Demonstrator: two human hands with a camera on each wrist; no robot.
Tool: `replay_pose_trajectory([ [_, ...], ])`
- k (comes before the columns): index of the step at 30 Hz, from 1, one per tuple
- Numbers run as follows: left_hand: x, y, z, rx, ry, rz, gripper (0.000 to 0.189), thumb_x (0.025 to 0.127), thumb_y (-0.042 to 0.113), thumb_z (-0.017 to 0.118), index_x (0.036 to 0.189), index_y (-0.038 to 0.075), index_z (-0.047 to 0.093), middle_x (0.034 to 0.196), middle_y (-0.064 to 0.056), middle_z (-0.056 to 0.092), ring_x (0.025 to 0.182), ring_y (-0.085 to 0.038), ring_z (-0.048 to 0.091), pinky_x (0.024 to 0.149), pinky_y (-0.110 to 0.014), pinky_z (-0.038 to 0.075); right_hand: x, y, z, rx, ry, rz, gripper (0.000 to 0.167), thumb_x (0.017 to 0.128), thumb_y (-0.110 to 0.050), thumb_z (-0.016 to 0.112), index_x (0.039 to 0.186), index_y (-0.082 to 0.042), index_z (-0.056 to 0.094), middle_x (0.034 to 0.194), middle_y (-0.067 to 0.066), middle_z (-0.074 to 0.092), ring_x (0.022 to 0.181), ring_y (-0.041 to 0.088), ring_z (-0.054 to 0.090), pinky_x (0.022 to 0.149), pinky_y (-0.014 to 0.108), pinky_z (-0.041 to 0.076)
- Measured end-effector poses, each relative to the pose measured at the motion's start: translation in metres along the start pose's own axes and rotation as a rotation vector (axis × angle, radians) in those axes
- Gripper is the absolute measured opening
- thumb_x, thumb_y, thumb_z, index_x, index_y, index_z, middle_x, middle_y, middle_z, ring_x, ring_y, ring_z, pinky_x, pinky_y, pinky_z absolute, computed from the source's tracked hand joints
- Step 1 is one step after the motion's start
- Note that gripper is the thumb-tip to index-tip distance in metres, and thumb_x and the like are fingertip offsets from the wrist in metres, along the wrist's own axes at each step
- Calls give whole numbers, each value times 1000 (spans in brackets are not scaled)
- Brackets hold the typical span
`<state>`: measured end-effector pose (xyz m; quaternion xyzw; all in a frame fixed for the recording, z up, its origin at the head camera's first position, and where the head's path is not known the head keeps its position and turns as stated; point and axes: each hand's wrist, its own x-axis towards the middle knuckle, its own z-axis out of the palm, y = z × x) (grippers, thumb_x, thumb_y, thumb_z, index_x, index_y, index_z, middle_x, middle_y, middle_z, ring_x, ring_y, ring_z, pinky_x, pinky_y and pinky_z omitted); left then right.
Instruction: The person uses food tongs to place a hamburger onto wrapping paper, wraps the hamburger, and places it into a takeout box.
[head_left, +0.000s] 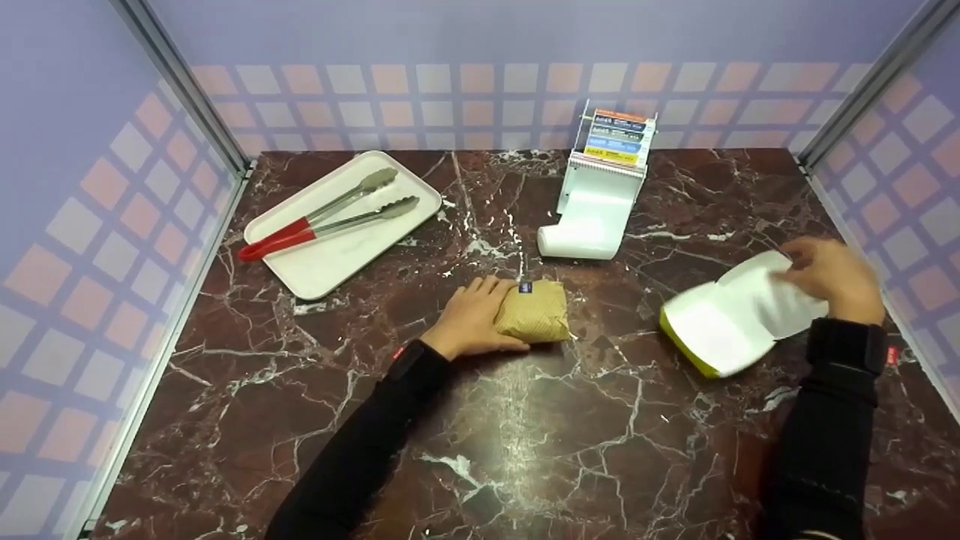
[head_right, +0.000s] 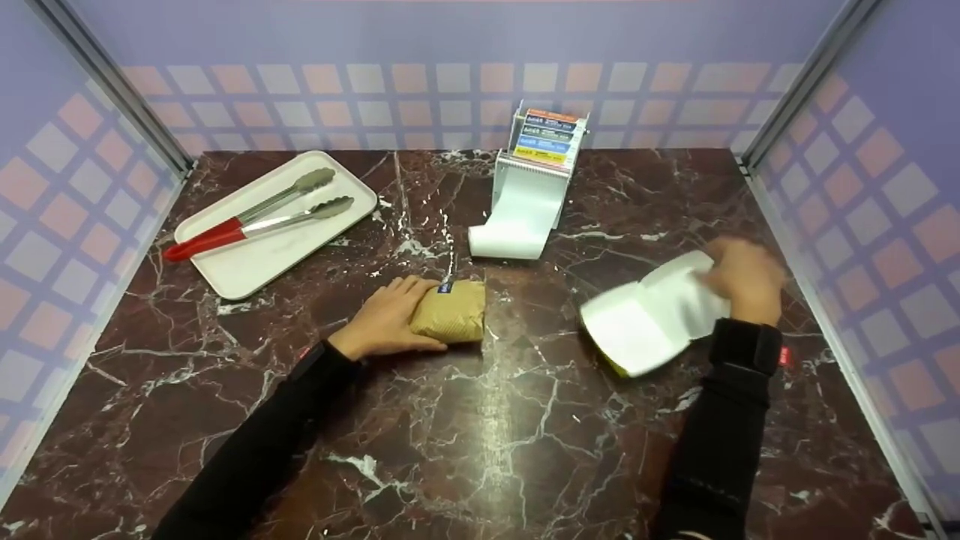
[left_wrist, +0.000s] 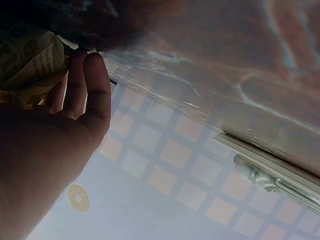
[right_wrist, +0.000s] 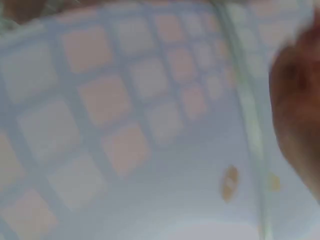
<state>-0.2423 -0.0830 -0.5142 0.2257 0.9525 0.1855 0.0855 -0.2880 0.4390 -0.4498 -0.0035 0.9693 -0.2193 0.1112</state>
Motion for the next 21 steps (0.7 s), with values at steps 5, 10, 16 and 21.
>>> replay_pose_trajectory([
  [5,0,0,1,2,1,3,109,71,68,84,156,15,40,147,-11,51,134,-29,48,113,-51,43,6,-33,17,133,-346,3,82,89,-36,82,148,7,44,127,35,62,88,23,72,77,41,64],
  [10,1,-1,-2,-28,10,39,106,71,63,87,154,13,43,143,-12,54,130,-30,51,110,-50,47,14,-64,43,81,-329,-128,43,81,-15,88,117,1,71,104,18,72,75,17,71,68,35,64],
  [16,-1,-9,-22,-232,90,32,99,73,52,89,152,9,45,140,-6,57,123,-20,51,107,-48,48,0,-139,87,-92,-284,-405,21,68,-6,90,85,-6,78,75,4,74,59,9,62,56,28,57],
  [21,-5,-20,-45,-275,207,27,101,74,52,89,152,7,44,144,-10,55,125,-23,51,108,-51,48,-16,-212,134,-149,-195,-598,18,68,-4,90,81,-6,77,76,8,75,64,18,66,67,36,60],
])
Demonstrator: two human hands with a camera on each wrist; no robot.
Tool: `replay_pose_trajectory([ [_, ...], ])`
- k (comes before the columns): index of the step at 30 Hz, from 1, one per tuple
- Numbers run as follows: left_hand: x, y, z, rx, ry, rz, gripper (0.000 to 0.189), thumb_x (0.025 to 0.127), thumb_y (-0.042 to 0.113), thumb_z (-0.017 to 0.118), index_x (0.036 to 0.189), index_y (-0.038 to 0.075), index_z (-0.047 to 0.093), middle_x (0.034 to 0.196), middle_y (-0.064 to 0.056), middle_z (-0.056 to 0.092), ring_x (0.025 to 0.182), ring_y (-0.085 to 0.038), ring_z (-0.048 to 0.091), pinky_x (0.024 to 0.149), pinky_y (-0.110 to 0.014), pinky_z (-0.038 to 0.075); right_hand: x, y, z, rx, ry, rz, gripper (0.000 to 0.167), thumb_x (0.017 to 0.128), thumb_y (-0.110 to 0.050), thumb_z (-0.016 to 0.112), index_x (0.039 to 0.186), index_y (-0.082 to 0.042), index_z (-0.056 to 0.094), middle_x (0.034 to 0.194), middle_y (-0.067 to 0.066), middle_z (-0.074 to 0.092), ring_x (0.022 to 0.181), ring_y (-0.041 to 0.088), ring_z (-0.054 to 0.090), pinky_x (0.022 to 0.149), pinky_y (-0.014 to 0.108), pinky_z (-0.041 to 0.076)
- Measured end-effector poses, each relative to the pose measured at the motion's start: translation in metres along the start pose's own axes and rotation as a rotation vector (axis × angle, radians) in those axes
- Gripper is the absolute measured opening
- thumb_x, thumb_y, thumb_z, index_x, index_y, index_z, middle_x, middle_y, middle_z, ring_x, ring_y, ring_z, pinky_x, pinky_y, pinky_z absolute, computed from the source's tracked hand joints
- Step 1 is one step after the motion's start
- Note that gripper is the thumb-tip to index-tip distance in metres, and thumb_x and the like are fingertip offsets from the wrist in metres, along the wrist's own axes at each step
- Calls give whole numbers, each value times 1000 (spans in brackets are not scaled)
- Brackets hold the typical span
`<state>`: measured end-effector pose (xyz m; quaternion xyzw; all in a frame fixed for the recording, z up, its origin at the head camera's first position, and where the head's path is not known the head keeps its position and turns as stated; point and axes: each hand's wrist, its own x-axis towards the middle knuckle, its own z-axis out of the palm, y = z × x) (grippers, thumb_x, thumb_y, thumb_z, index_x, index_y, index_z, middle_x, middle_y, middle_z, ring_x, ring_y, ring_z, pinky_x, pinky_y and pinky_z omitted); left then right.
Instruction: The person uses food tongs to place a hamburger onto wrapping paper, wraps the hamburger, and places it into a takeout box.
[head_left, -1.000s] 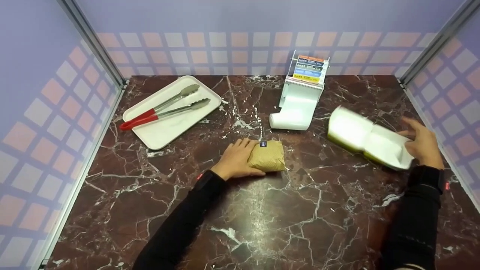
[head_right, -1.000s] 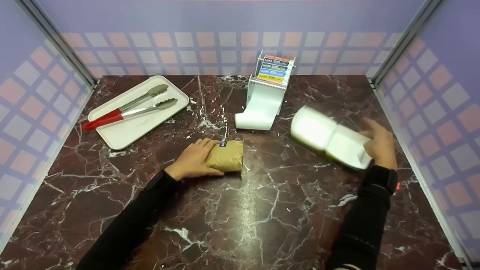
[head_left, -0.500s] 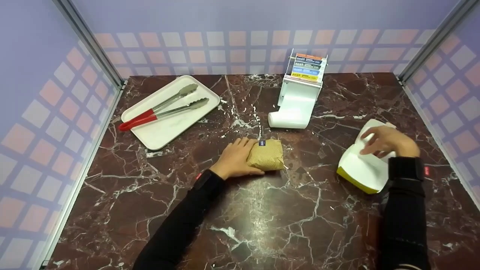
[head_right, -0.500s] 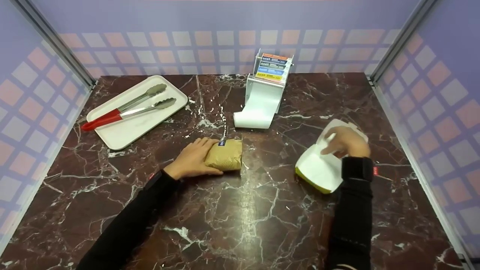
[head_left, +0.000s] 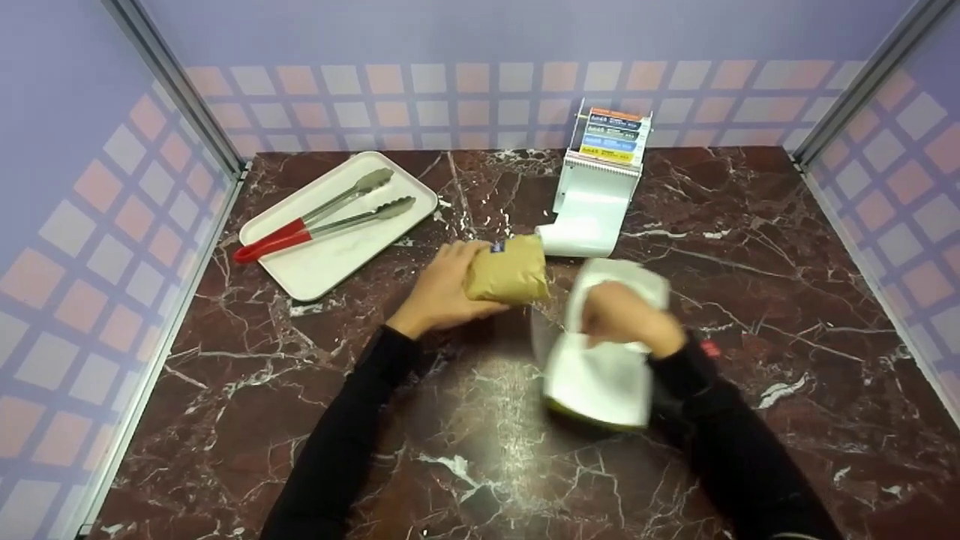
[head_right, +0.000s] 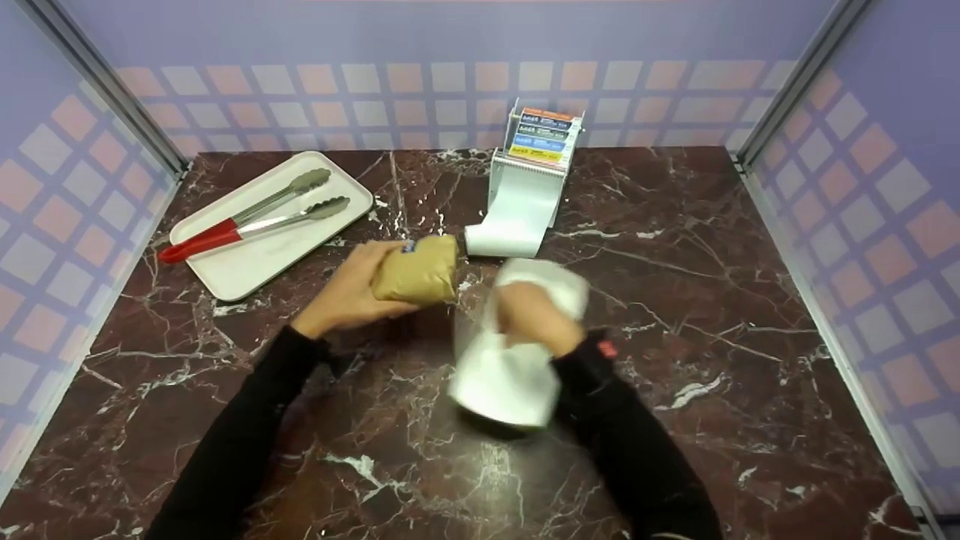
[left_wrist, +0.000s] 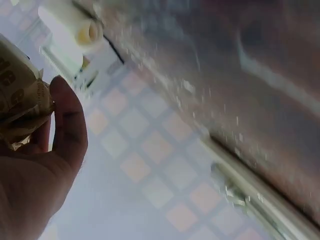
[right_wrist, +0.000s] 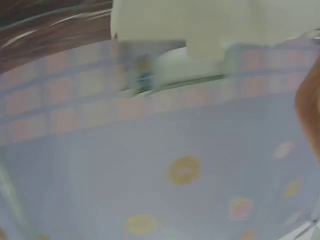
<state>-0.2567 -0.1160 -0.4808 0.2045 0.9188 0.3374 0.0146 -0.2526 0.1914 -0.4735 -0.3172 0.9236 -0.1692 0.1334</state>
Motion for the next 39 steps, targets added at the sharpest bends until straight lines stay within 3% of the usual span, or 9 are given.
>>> replay_pose_trajectory([
  [5,-3,-1,-12,26,73,26,100,71,51,92,151,10,47,141,-11,56,125,-26,51,109,-49,48,33,-36,26,-51,134,-155,12,74,-6,89,84,-10,82,80,6,79,71,22,72,74,40,62],
  [9,-5,3,-14,24,92,57,99,71,51,92,150,10,48,138,-11,57,122,-26,51,106,-47,49,50,-42,37,-54,238,-252,9,77,-7,88,85,-9,83,82,4,80,80,27,75,81,42,61],
  [12,-7,6,-16,16,91,74,99,71,51,92,150,11,48,136,-11,58,119,-27,51,103,-46,50,58,-42,44,-4,293,-257,10,79,-6,87,88,-6,82,87,6,80,88,29,76,87,42,61],
  [17,-9,6,-20,19,78,77,99,71,50,92,151,11,47,138,-12,58,120,-27,51,103,-47,49,67,-38,51,75,304,-264,19,81,-5,85,100,-4,80,97,9,80,93,29,76,89,40,61],
  [20,-8,6,-23,22,88,77,100,71,49,92,151,10,47,137,-12,58,120,-28,51,104,-48,50,69,-34,45,152,270,-300,40,82,-6,84,121,-4,73,117,11,77,106,29,74,98,41,59],
  [27,-8,17,-21,26,69,100,97,72,45,93,149,7,48,134,-12,58,118,-25,50,103,-46,50,32,-8,-1,421,332,-170,39,97,-5,68,135,-3,65,126,17,72,102,30,73,91,40,62],
  [30,-11,24,-14,10,25,120,97,73,44,92,149,5,47,136,-11,57,120,-24,50,104,-46,49,12,-5,-7,552,308,-175,63,99,-9,68,156,-6,42,149,20,56,111,34,70,91,37,62],
  [35,-20,31,2,28,-15,133,95,72,46,93,146,3,50,134,-13,58,120,-25,52,104,-49,50,-13,-12,1,663,181,-165,93,92,-8,77,165,-6,20,164,22,34,118,38,67,96,34,60],
  [39,-24,35,12,54,-39,147,94,71,46,93,145,4,51,129,-14,59,115,-27,53,101,-48,52,-23,-16,5,701,140,-141,106,80,-2,85,164,-3,20,165,25,30,118,43,65,96,36,60],
])
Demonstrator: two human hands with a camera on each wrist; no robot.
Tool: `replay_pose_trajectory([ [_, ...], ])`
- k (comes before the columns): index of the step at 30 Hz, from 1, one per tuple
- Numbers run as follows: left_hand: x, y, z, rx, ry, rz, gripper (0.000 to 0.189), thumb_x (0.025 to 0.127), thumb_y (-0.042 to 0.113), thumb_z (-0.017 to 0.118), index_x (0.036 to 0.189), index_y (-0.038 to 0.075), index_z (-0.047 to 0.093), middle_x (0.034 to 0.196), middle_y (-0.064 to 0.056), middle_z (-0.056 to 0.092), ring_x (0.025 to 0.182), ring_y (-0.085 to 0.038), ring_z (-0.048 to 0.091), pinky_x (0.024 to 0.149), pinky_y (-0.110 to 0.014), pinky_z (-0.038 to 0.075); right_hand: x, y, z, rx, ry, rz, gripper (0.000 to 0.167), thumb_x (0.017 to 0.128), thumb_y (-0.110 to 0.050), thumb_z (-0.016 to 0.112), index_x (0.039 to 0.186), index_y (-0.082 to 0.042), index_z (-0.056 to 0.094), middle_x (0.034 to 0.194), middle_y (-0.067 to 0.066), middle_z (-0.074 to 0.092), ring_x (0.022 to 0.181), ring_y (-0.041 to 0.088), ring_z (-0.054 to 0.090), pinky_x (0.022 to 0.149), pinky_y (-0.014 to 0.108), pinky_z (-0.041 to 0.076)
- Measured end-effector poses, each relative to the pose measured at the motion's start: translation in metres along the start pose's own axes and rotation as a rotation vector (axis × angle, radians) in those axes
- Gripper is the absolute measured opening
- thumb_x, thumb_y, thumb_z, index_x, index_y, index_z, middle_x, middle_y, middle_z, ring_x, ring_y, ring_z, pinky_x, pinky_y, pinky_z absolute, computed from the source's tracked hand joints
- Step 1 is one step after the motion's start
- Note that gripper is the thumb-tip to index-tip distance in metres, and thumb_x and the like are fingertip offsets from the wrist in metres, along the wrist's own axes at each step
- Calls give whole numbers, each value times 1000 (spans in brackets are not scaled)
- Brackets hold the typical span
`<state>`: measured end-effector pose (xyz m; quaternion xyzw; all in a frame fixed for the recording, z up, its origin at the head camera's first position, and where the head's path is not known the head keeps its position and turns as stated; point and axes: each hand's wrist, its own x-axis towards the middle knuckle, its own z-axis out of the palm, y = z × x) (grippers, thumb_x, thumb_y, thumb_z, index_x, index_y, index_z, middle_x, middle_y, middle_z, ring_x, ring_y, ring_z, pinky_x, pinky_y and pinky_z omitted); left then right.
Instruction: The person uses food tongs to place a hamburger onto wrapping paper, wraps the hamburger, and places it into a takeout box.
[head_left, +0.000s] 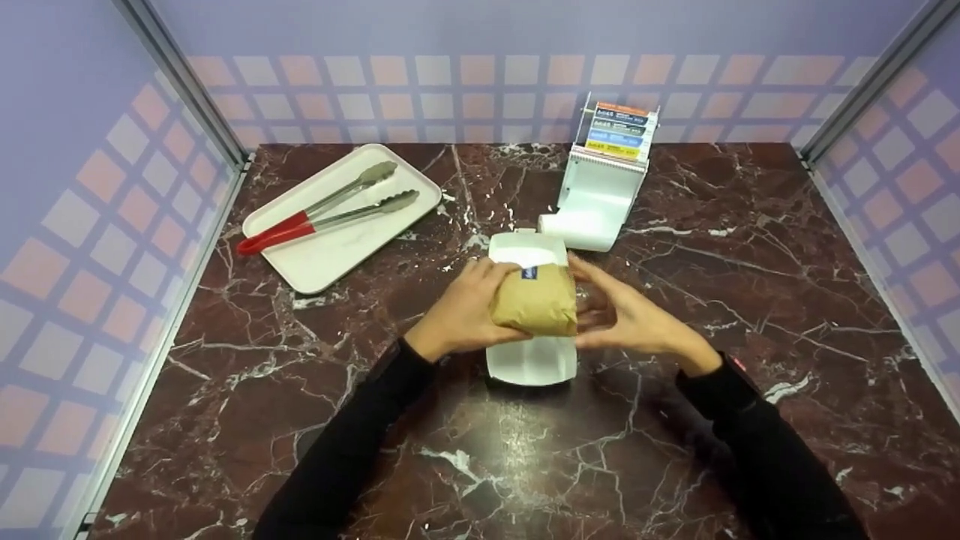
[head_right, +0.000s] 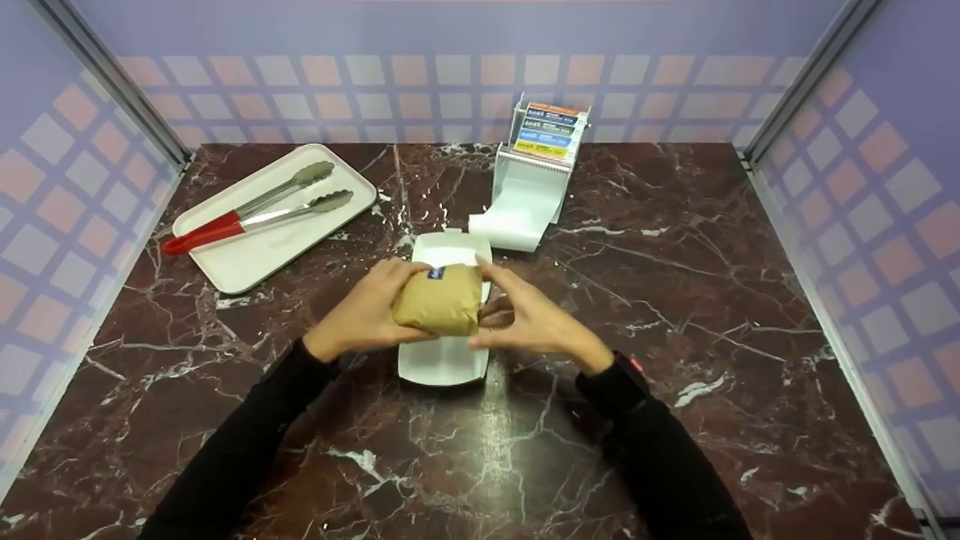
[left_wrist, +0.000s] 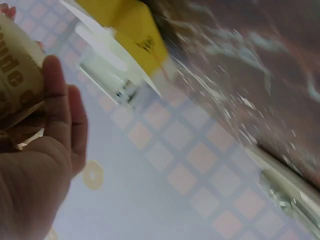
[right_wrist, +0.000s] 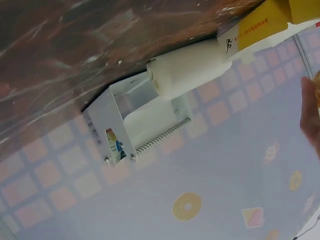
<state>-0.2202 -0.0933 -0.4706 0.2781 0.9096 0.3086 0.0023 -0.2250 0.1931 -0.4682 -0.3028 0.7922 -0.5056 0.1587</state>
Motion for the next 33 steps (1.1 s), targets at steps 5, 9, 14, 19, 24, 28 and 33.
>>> replay_pose_trajectory([
  [5,-1,2,8,2,-93,-28,93,70,44,94,143,7,51,128,-14,58,114,-29,52,104,-48,50,-1,2,8,-93,0,29,97,73,-6,92,153,5,37,151,29,47,113,42,68,93,37,61],
  [9,-2,-3,10,-29,-265,-54,100,77,50,88,153,6,41,139,-16,54,125,-30,51,110,-51,48,-1,7,13,-90,-20,107,88,72,-1,90,145,5,43,140,27,55,112,39,68,94,40,62],
  [14,-3,-12,3,-90,-458,-22,102,92,47,72,166,7,13,148,-18,45,128,-29,51,113,-49,47,-1,11,14,-147,-5,127,79,68,1,92,135,5,49,133,26,60,109,39,69,92,42,62],
  [19,-2,-18,-2,-124,-518,22,91,97,30,64,166,8,9,158,-18,42,140,-30,47,123,-47,36,-1,10,17,-239,20,84,72,66,4,92,126,6,53,127,26,64,106,40,71,89,41,63],
  [24,-1,-21,4,-141,-438,15,70,96,22,72,153,10,33,145,-22,57,131,-35,59,114,-48,47,-1,8,23,-423,59,59,68,61,-4,97,119,3,62,119,20,70,104,36,70,93,47,61],
  [28,-3,-18,5,-93,-382,19,52,93,26,78,130,11,44,122,-14,66,109,-30,66,98,-44,57,-2,7,26,-520,68,66,66,58,-9,98,117,1,69,115,16,70,102,35,68,92,50,60],
  [33,-4,-11,3,10,-305,-13,49,84,31,85,120,13,58,113,-8,63,104,-25,60,93,-42,56,-3,2,26,-530,33,125,71,63,-15,97,126,0,69,113,16,62,99,31,63,89,47,61],
])
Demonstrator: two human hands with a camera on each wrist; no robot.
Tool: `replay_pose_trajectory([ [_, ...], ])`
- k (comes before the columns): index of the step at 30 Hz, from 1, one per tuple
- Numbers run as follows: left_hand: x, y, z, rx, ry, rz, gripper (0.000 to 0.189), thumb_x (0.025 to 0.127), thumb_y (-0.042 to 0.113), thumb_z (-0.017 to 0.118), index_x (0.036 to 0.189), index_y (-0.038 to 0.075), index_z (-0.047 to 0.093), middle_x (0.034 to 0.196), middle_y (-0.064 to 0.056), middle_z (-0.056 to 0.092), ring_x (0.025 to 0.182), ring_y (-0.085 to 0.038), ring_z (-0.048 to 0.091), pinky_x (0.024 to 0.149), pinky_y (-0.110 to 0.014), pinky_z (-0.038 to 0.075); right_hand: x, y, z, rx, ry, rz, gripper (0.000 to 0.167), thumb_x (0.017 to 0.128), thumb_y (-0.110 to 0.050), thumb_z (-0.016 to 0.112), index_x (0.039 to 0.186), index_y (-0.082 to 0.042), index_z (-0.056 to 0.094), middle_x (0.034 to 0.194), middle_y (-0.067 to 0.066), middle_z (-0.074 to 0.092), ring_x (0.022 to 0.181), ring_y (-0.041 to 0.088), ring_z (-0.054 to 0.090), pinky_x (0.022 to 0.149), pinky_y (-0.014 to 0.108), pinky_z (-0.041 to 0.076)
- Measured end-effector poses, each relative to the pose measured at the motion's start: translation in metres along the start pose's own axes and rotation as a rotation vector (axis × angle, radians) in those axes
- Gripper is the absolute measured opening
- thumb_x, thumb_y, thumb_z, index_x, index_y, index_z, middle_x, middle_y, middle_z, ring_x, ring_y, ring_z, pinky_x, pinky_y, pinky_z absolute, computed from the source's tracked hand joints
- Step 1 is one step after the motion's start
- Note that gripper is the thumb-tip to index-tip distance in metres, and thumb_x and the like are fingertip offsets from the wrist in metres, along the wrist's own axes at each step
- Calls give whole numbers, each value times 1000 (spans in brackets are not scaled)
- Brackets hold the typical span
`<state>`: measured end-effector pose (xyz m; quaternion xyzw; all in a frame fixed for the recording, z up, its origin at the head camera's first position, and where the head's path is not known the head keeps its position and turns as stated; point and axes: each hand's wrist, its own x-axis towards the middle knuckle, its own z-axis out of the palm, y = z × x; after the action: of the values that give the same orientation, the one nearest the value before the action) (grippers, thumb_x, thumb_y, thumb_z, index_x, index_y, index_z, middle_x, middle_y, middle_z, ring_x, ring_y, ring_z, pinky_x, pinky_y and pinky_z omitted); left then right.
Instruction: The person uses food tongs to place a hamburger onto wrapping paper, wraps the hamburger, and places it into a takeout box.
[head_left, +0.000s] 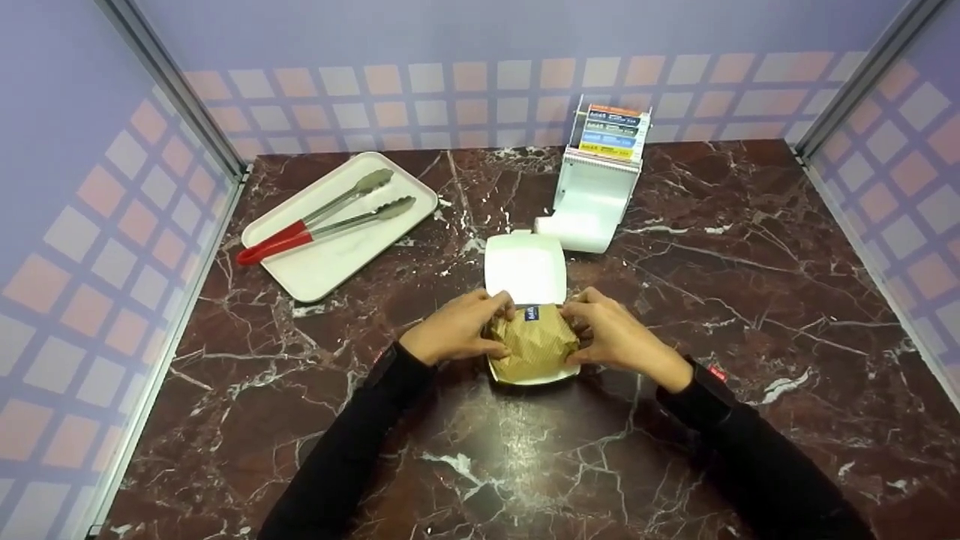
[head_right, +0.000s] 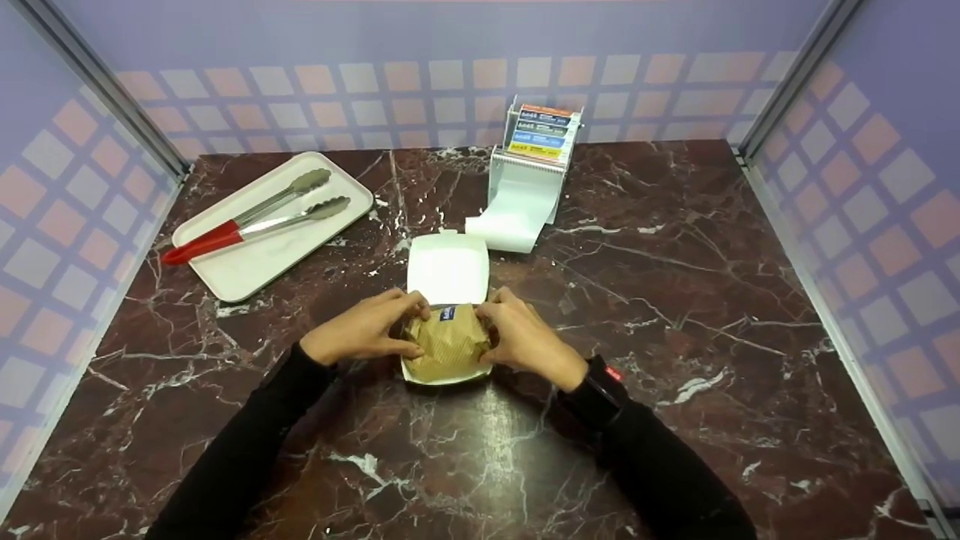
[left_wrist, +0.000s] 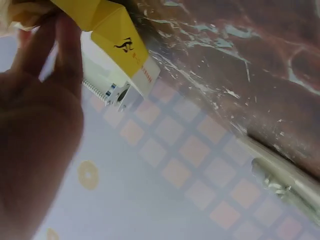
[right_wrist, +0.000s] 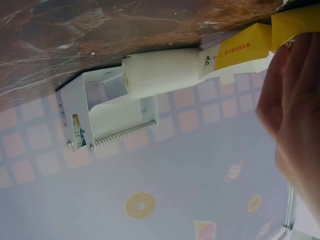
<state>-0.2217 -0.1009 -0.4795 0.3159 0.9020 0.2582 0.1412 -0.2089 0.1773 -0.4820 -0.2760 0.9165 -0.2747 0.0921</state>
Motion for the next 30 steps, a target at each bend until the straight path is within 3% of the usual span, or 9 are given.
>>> replay_pose_trajectory([
  [5,0,7,0,1,107,-29,43,75,26,91,108,10,70,103,-6,71,94,-24,64,87,-39,57,0,4,-8,95,-94,-27,70,79,-26,89,139,-2,62,117,15,70,100,29,70,89,43,62],
  [8,0,11,0,-45,124,-39,40,75,18,91,107,5,72,99,-9,75,86,-23,71,81,-35,61,3,8,-10,160,-97,-80,72,83,-22,87,145,-2,56,114,17,75,97,29,75,85,41,64],
  [11,0,15,2,-89,122,-62,38,78,12,89,109,1,71,100,-13,76,84,-23,73,76,-31,63,4,10,-6,153,-55,-98,70,77,-18,91,137,0,61,107,17,77,92,28,76,82,37,64],
  [14,-1,16,4,-110,119,-77,38,80,10,88,110,1,68,102,-14,76,87,-24,74,77,-30,63,6,10,-1,124,-8,-87,55,69,-16,95,116,1,71,102,15,78,86,24,76,77,31,64],
  [16,-1,16,5,-130,129,-84,37,80,9,87,110,1,67,102,-15,76,88,-25,74,78,-31,63,6,9,1,115,-4,-83,51,69,-18,94,113,0,73,98,13,79,82,21,75,73,28,64],
  [20,-7,17,12,-164,202,-109,34,81,8,86,109,2,68,99,-14,76,87,-24,73,78,-31,63,4,8,-3,148,-64,-120,54,86,-22,84,133,-1,67,109,12,79,88,17,76,78,30,64],
  [23,-16,19,21,-90,318,-145,31,80,12,87,105,6,70,95,-11,77,82,-22,72,75,-33,62,3,10,-8,148,-118,-162,52,96,-22,74,142,-2,60,120,14,76,82,15,75,76,28,62],
  [27,-25,24,32,7,438,-162,23,82,17,85,100,7,74,91,-10,78,76,-22,73,72,-34,63,4,13,-10,79,-97,-188,44,91,-21,79,130,-3,69,117,15,76,70,17,70,68,29,61],
  [30,-27,26,33,-41,380,-139,14,89,15,79,98,5,75,91,-12,79,75,-20,74,71,-30,63,4,13,-6,37,-30,-175,44,81,-21,87,120,-5,75,113,15,78,86,24,73,80,38,63],
])
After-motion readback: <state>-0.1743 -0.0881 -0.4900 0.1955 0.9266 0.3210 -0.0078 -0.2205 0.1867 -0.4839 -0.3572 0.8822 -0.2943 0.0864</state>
